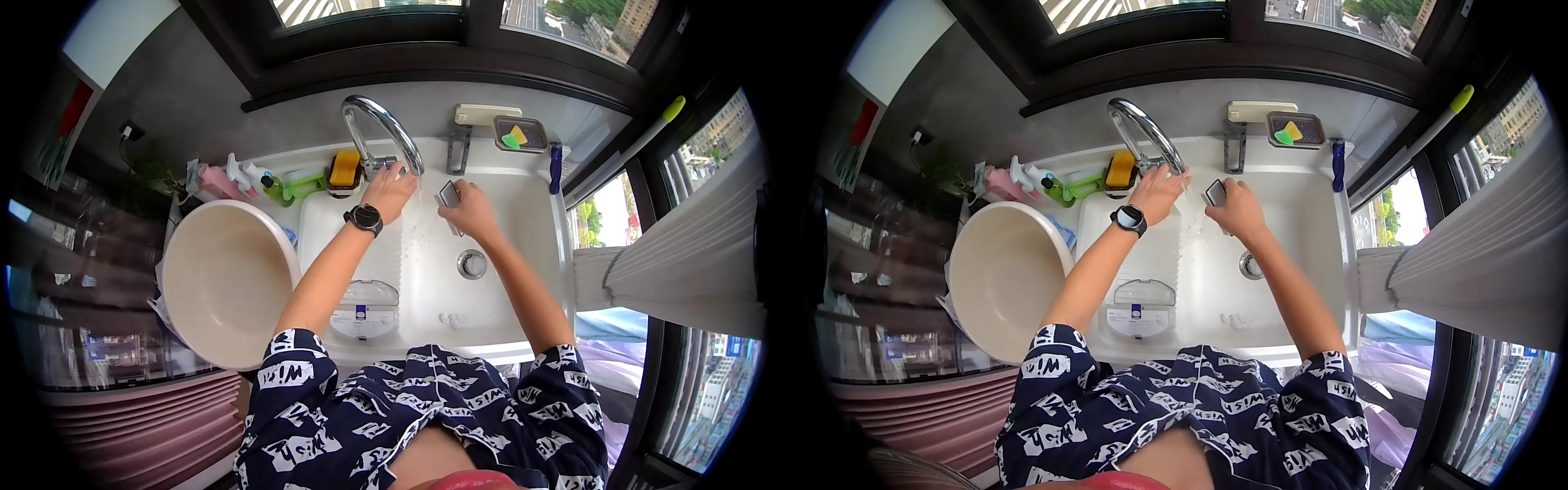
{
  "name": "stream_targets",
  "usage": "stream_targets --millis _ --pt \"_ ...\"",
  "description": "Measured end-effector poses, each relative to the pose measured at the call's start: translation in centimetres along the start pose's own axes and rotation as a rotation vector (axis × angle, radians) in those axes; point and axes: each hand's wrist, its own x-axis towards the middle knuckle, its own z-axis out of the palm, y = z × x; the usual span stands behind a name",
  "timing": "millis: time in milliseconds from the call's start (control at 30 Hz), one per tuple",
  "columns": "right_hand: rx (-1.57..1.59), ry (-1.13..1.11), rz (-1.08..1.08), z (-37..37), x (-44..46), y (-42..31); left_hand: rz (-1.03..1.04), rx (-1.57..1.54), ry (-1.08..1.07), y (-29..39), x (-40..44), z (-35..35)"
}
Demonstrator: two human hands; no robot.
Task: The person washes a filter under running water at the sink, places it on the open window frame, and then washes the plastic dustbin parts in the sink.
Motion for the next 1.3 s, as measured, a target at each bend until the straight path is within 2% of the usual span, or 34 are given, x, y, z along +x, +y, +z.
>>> stream_targets --millis 133,233,333,400,433,500,533,567,600,633,700,800,867,967,1000,1033,1067,1167,1233,1267,1300 --pt "-0.003 0.025 -0.026 -5.6 -1.5 -0.5 0.073 0.298 0.093 -1.7 0.3 2.3" --pt "-0.041 0.134 -0.085 -9.9 -3.6 -1.9 0.078 0.318 0.032 -1.9 0.0 1.2" --pt "-0.022 0.279 -0.171 -12.8 -5.3 -2.8 0.016 0.217 -0.121 -0.4 -0.4 -0.8" --pt "0.06 0.393 -0.173 -13.0 -6.8 -2.4 -0.101 -0.006 0.015 2.0 -1.8 0.2" --pt "0.046 0.471 -0.109 -11.7 -7.8 -1.5 -0.162 -0.108 0.086 3.0 -2.6 0.5" --pt "0.025 0.587 0.021 -4.6 -9.9 3.9 -0.261 -0.207 0.05 5.9 -4.7 0.9" --pt "-0.08 0.296 0.19 0.9 -11.4 10.0 -0.305 -0.257 0.03 8.0 -6.5 1.3" --pt "-0.193 -0.179 0.44 6.2 -13.7 16.9 -0.337 -0.322 -0.017 9.9 -8.4 2.0" --pt "-0.201 -0.209 0.532 8.5 -16.8 19.6 -0.356 -0.375 -0.047 11.0 -9.6 2.6" --pt "-0.196 -0.136 0.523 11.6 -19.0 23.0 -0.367 -0.424 -0.072 12.1 -10.7 2.7" --pt "-0.141 -0.215 0.48 9.8 -20.5 20.8 -0.434 -0.541 -0.167 13.9 -11.7 1.9" --pt "-0.042 -0.085 0.445 6.3 -18.7 18.5 -0.58 -0.782 -0.288 15.7 -12.7 1.7" --pt "-0.007 -0.042 0.409 2.1 -15.9 15.4 -0.586 -0.869 -0.235 16.2 -12.5 1.7" --pt "0.063 0.161 0.17 -4.8 -12.6 10.2 -0.428 -0.865 -0.055 17.2 -12.8 1.3" --pt "0.047 0.261 0.033 -6.9 -11.9 8.8 -0.365 -0.855 -0.006 17.2 -12.8 1.7" --pt "0.059 0.297 -0.006 -9.8 -11.8 6.3 -0.311 -0.846 0.043 17.5 -12.7 2.0" --pt "0.07 0.325 -0.052 -12.3 -12.0 4.1 -0.306 -0.861 0.006 18.0 -12.6 1.7" --pt "0.124 0.558 -0.13 -14.5 -13.6 1.6 -0.323 -0.907 -0.08 18.8 -12.2 1.1" --pt "0.165 0.816 -0.138 -9.6 -14.7 5.0 -0.349 -0.964 -0.128 19.3 -12.3 1.8" --pt "0.087 0.72 -0.026 -4.7 -15.4 9.5 -0.358 -0.984 -0.142 19.7 -12.2 1.7" --pt "-0.012 0.08 0.377 1.8 -16.1 16.5 -0.373 -1.009 -0.156 20.3 -12.1 1.8"
